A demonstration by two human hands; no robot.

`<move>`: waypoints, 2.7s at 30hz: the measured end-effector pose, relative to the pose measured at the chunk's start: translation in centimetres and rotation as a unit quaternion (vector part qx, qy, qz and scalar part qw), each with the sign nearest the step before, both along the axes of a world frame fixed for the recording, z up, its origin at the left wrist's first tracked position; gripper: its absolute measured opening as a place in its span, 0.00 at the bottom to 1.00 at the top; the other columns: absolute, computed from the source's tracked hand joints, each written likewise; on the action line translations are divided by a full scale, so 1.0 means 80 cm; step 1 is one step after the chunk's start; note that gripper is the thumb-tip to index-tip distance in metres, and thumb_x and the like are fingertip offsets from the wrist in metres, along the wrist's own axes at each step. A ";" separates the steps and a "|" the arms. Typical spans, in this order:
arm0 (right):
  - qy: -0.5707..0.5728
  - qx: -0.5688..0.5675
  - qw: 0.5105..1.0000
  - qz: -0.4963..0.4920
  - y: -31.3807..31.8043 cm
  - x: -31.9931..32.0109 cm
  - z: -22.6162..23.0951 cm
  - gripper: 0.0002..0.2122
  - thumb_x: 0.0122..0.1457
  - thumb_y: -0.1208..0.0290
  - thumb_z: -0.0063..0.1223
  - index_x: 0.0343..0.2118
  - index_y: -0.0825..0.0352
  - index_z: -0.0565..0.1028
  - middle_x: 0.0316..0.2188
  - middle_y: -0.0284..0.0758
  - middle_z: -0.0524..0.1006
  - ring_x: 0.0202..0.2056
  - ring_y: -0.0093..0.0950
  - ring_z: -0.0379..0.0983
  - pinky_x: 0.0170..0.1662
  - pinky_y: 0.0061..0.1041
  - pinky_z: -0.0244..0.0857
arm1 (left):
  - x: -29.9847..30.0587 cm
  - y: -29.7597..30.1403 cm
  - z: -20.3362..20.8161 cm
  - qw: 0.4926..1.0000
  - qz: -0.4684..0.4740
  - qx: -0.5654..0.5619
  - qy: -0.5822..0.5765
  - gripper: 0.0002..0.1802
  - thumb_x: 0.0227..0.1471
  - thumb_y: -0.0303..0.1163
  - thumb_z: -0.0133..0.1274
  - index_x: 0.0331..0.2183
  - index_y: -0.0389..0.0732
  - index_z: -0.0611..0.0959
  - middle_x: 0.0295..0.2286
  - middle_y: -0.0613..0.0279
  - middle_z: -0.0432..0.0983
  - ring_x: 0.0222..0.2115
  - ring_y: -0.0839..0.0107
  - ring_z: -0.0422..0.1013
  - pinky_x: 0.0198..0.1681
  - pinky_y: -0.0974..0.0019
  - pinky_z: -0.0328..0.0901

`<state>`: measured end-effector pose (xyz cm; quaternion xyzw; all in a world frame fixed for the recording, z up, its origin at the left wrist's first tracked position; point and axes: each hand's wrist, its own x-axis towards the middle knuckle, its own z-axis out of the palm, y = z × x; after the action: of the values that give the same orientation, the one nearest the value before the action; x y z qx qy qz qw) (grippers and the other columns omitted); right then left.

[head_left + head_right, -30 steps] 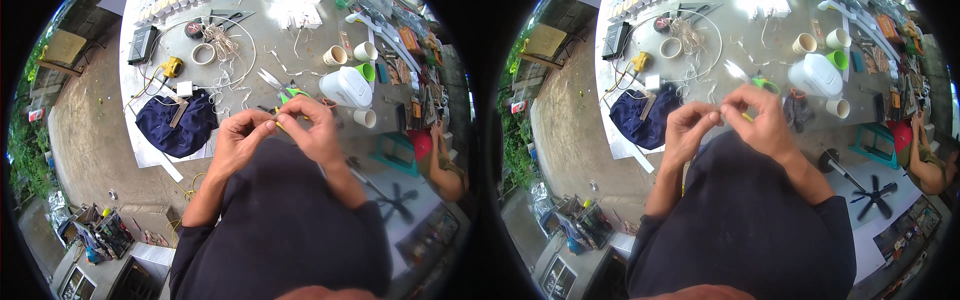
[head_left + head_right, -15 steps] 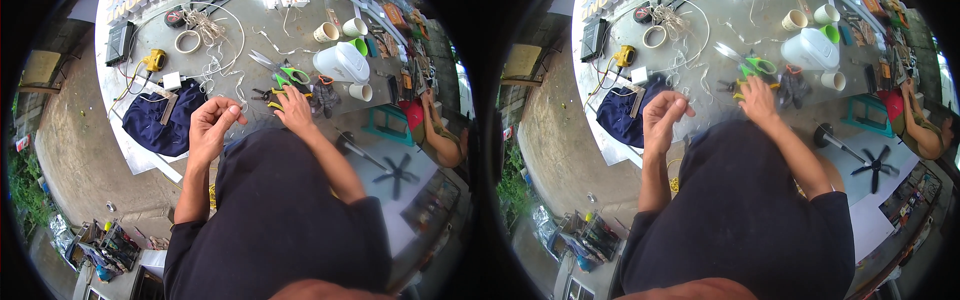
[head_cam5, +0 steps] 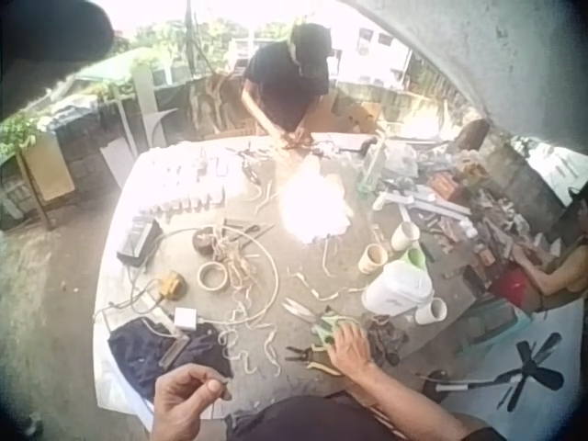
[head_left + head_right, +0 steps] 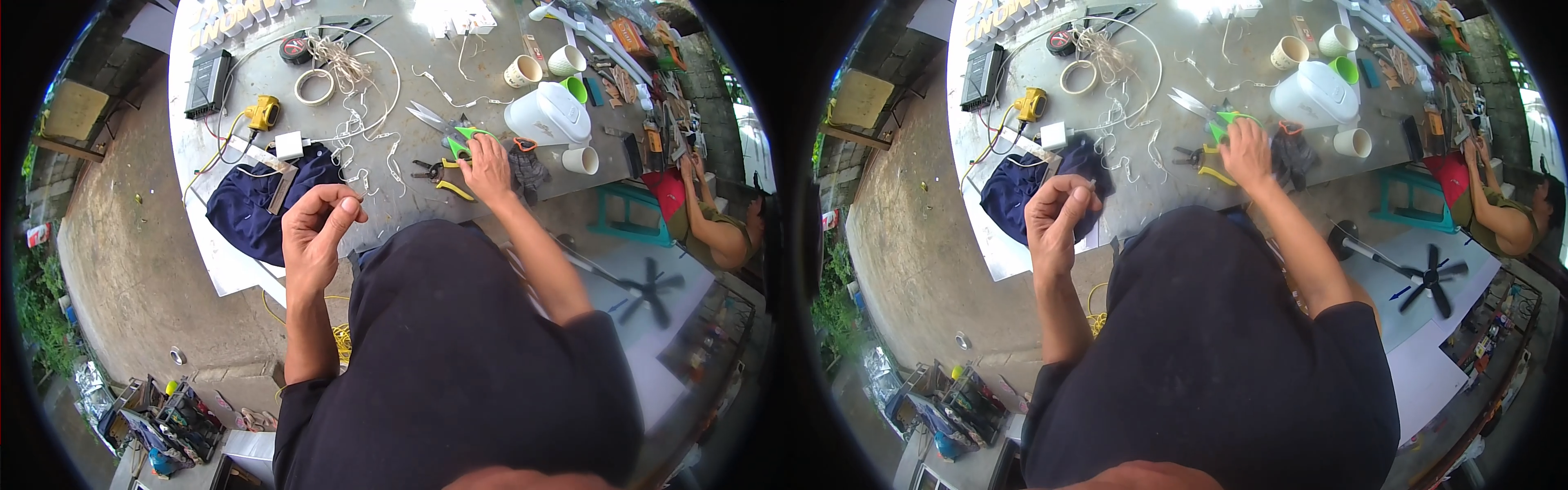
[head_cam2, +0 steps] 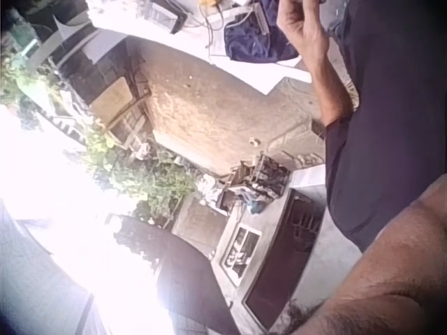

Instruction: Wiring and assembling illuminated sign letters.

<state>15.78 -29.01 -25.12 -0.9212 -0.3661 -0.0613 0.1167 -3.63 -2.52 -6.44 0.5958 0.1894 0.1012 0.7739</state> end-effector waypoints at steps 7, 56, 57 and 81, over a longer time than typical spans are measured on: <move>0.042 -0.159 0.985 -0.059 0.023 0.029 -0.020 0.19 0.52 0.66 0.62 0.45 0.67 0.71 0.39 0.41 0.77 0.45 0.39 0.73 0.47 0.40 0.64 | -0.013 0.003 0.021 1.000 -0.017 -0.012 -0.015 0.09 0.59 0.28 0.57 0.36 0.31 0.82 0.27 0.63 0.78 0.29 0.79 0.73 0.35 0.75 0.67; 0.059 -0.148 0.985 -0.067 0.012 0.068 -0.021 0.11 0.58 0.76 0.50 0.43 0.67 0.65 0.31 0.51 0.76 0.34 0.52 0.76 0.35 0.50 0.69 | 0.003 0.030 -0.004 0.974 0.129 -0.124 -0.140 0.09 0.56 0.22 0.58 0.40 0.33 0.81 0.32 0.49 0.83 0.28 0.73 0.77 0.31 0.72 0.71; 0.058 -0.148 0.985 -0.070 0.013 0.068 -0.017 0.11 0.58 0.76 0.50 0.43 0.67 0.65 0.31 0.51 0.76 0.34 0.52 0.76 0.35 0.50 0.69 | 0.002 0.030 -0.005 0.976 0.130 -0.113 -0.133 0.08 0.56 0.23 0.58 0.40 0.33 0.81 0.32 0.49 0.83 0.28 0.73 0.77 0.31 0.72 0.71; 0.790 0.441 0.426 -0.016 0.068 -0.056 0.168 0.34 0.59 0.59 0.63 0.62 0.73 0.63 0.35 0.33 0.74 0.31 0.20 0.70 0.34 0.21 0.66 | 0.025 0.035 0.016 0.944 0.129 -0.282 -0.112 0.11 0.59 0.27 0.56 0.43 0.31 0.80 0.36 0.46 0.82 0.30 0.69 0.76 0.39 0.67 0.72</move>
<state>11.33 -23.61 -11.70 -0.3948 -0.0221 0.5381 0.7443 -1.65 0.26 -5.20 0.3086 0.1971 0.2089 0.9068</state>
